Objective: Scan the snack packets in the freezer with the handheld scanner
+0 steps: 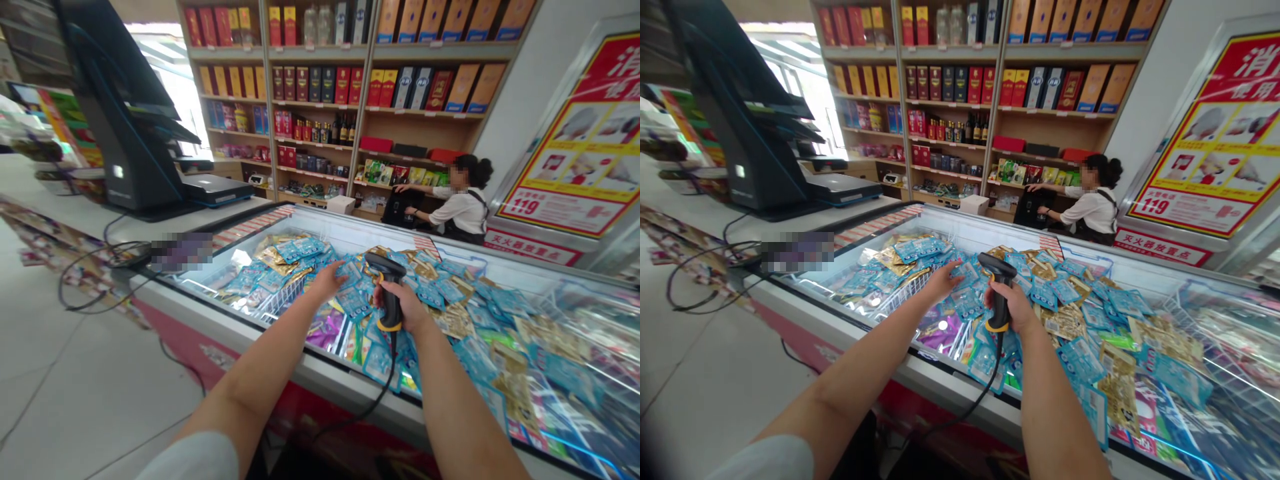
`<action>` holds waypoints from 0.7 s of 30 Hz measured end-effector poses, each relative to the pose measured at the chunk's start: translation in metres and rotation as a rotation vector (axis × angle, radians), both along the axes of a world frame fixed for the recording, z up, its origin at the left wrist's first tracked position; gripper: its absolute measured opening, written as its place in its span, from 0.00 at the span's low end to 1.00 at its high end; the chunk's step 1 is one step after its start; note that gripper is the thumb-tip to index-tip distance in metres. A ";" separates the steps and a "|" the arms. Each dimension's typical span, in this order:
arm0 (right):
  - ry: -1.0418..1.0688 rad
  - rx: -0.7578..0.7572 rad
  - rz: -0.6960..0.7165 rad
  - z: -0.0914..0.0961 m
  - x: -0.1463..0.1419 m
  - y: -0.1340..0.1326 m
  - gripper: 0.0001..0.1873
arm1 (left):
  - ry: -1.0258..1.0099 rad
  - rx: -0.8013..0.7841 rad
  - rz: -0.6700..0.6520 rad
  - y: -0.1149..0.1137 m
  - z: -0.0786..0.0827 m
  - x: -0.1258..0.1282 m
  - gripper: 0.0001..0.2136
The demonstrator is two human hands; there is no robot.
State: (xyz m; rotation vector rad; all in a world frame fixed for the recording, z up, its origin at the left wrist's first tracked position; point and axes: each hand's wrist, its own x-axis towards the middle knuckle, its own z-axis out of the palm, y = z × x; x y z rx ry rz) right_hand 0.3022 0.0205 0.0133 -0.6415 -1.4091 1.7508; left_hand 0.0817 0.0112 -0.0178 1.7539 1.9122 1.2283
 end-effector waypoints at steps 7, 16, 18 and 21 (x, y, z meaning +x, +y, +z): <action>0.020 -0.010 0.008 -0.007 0.000 0.005 0.14 | -0.048 0.016 -0.031 0.000 0.000 0.005 0.22; 0.002 0.005 0.007 -0.008 -0.001 0.007 0.12 | -0.001 0.052 0.259 0.005 -0.005 -0.006 0.17; 0.007 0.015 0.012 -0.008 -0.001 0.006 0.12 | -0.008 0.043 0.260 0.005 -0.006 -0.006 0.17; -0.002 0.013 0.018 -0.007 -0.001 0.005 0.12 | -0.018 0.025 0.261 0.006 -0.006 -0.005 0.17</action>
